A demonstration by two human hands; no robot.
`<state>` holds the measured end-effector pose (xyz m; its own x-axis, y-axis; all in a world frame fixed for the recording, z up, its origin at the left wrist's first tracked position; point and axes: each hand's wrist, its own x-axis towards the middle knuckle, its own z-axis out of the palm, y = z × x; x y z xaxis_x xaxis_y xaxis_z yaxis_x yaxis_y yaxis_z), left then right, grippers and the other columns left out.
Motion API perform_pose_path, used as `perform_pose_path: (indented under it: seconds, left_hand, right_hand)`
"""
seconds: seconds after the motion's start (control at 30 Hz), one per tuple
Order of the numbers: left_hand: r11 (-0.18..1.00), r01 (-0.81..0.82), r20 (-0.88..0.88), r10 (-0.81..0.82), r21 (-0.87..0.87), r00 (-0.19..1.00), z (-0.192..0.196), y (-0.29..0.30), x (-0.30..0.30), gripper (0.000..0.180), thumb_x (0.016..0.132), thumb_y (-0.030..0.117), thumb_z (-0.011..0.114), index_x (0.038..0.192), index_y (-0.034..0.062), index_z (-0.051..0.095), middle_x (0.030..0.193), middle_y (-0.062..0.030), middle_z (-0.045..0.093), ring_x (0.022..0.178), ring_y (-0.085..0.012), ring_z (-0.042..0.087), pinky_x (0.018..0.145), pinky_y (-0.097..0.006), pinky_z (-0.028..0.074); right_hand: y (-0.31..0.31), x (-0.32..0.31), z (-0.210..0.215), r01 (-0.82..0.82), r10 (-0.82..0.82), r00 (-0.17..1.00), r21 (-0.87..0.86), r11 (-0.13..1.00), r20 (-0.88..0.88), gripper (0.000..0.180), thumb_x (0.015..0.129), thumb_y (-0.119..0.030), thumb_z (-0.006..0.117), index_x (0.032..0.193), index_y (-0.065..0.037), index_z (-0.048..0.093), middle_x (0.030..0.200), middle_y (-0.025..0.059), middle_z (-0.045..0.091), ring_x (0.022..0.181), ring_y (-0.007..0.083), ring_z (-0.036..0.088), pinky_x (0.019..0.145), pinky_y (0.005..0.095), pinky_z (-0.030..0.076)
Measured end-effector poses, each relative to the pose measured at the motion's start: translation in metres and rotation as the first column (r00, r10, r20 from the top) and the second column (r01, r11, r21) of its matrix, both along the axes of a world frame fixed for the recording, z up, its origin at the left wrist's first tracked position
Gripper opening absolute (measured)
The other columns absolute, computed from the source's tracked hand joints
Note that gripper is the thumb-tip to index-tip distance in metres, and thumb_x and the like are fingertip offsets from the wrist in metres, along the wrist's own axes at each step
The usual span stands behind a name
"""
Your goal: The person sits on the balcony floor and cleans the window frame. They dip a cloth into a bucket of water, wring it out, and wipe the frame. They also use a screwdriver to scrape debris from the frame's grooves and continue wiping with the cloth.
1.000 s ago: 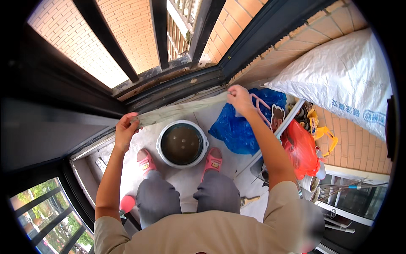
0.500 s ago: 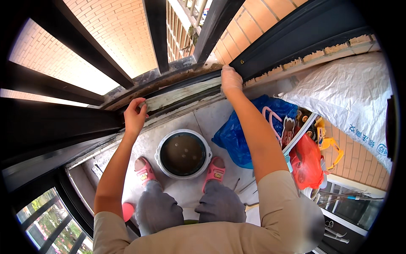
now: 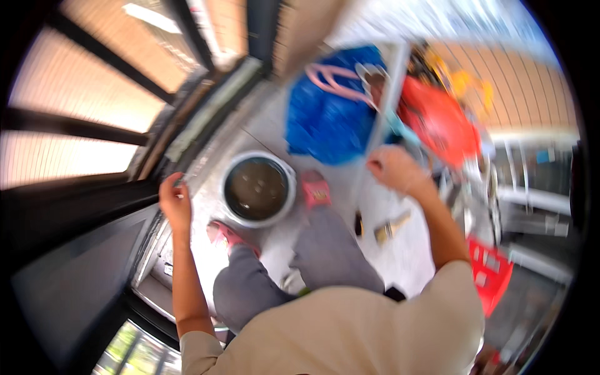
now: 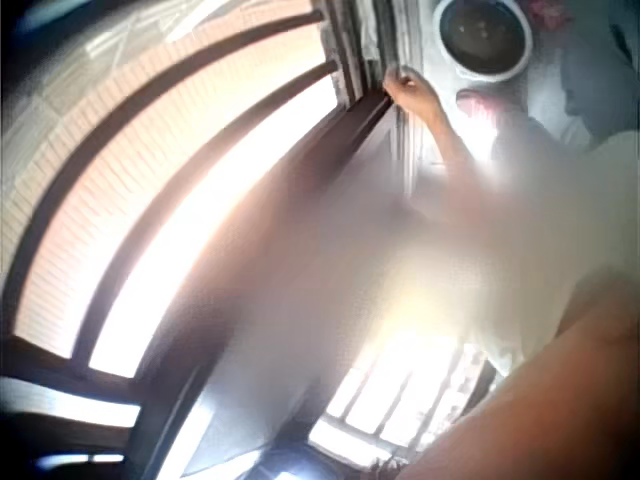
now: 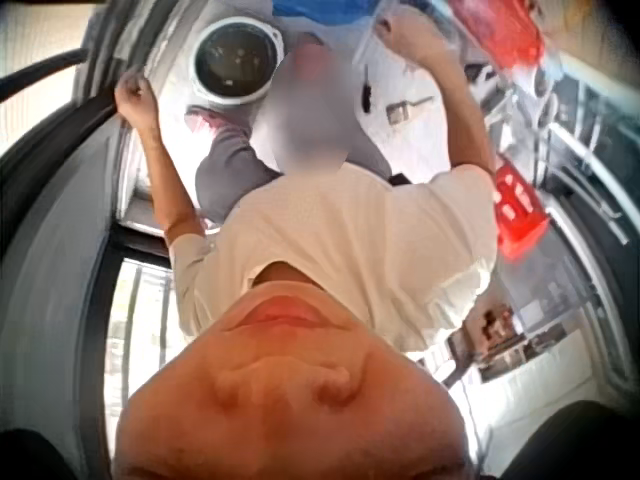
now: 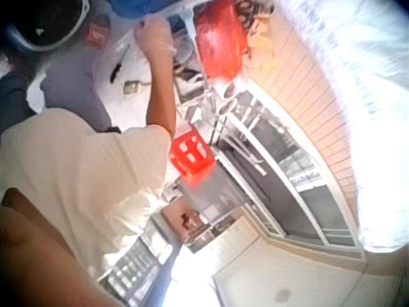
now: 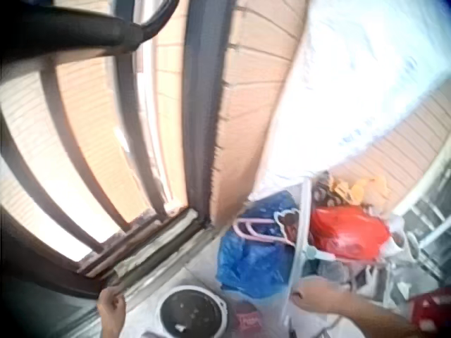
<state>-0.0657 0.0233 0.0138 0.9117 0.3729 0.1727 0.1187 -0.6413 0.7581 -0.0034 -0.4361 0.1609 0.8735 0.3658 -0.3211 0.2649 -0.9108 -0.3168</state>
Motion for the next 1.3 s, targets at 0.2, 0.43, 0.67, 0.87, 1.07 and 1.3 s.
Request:
perform_pose_path:
  seconds: [0.2, 0.43, 0.67, 0.87, 1.07, 1.3]
  left_hand:
    - [0.976, 0.132, -0.117, -0.153, -0.170, 0.981, 0.028, -0.002, -0.051, 0.015, 0.091, 0.007, 0.057, 0.104, 0.0003, 0.062, 0.089, -0.0020, 0.063, 0.063, -0.0062, 0.055, 0.057, -0.021, 0.046]
    - [0.981, 0.194, -0.287, -0.182, 0.011, 0.940, 0.112, -0.001, -0.073, 0.014, 0.092, 0.007, 0.056, 0.102, -0.0004, 0.062, 0.084, -0.0015, 0.063, 0.068, -0.0059, 0.057, 0.061, -0.021, 0.047]
    - [0.972, 0.151, -0.277, -0.098, 0.180, 0.956, 0.184, -0.031, -0.069, 0.011, 0.090, 0.006, 0.058, 0.098, 0.0024, 0.064, 0.076, -0.0028, 0.062, 0.065, -0.0072, 0.057, 0.058, -0.022, 0.046]
    - [0.971, 0.174, -0.282, -0.124, 0.162, 0.951, 0.158, -0.047, -0.036, 0.012, 0.082, 0.001, 0.061, 0.093, 0.0011, 0.065, 0.080, -0.0103, 0.065, 0.062, -0.0140, 0.058, 0.059, -0.026, 0.047]
    - [0.953, 0.301, -0.155, -0.292, 0.037, 0.944, 0.067, -0.089, 0.074, 0.017, 0.082, 0.004, 0.059, 0.097, 0.0033, 0.067, 0.089, -0.0173, 0.067, 0.071, -0.0265, 0.065, 0.065, -0.033, 0.052]
    - [0.969, 0.231, -0.043, -0.227, 0.092, 0.973, -0.013, -0.115, 0.224, 0.018, 0.085, 0.006, 0.055, 0.098, 0.0047, 0.068, 0.095, -0.0210, 0.065, 0.087, -0.0374, 0.062, 0.078, -0.040, 0.050]
  right_hand:
    - [-0.180, -0.147, -0.087, 0.141, -0.417, 0.807, -0.549, 0.824, -0.418, 0.021, 0.072, -0.015, 0.059, 0.080, 0.002, 0.068, 0.090, 0.0239, 0.065, 0.088, 0.0366, 0.065, 0.075, 0.0432, 0.053]
    - [-0.139, -0.240, -0.308, 0.205, -0.405, 0.692, -0.376, 0.904, -0.597, 0.036, 0.075, -0.022, 0.060, 0.104, -0.001, 0.064, 0.104, 0.0207, 0.065, 0.098, 0.0344, 0.063, 0.084, 0.0402, 0.052]
    - [-0.116, -0.263, -0.351, 0.656, -0.711, 0.515, -0.313, 0.686, -0.478, 0.042, 0.085, -0.034, 0.055, 0.108, -0.001, 0.064, 0.110, 0.0200, 0.064, 0.105, 0.0341, 0.061, 0.088, 0.0415, 0.049]
    - [-0.163, -0.274, -0.125, 0.947, -0.485, 0.196, 0.036, 0.319, -0.852, 0.017, 0.082, -0.006, 0.060, 0.091, 0.001, 0.047, 0.072, 0.0107, 0.058, 0.067, 0.0220, 0.063, 0.060, 0.0351, 0.057]
    - [-0.088, -0.135, 0.053, 0.417, -0.377, 0.883, 0.101, 0.903, -0.279, 0.028, 0.082, -0.018, 0.062, 0.099, 0.001, 0.050, 0.075, 0.0183, 0.059, 0.071, 0.0353, 0.060, 0.066, 0.0417, 0.047]
    - [0.086, 0.042, -0.039, 0.262, -0.247, 0.964, 0.491, 0.831, -0.096, 0.041, 0.082, -0.014, 0.061, 0.119, 0.000, 0.050, 0.098, 0.0233, 0.060, 0.090, 0.0397, 0.059, 0.079, 0.0398, 0.046]
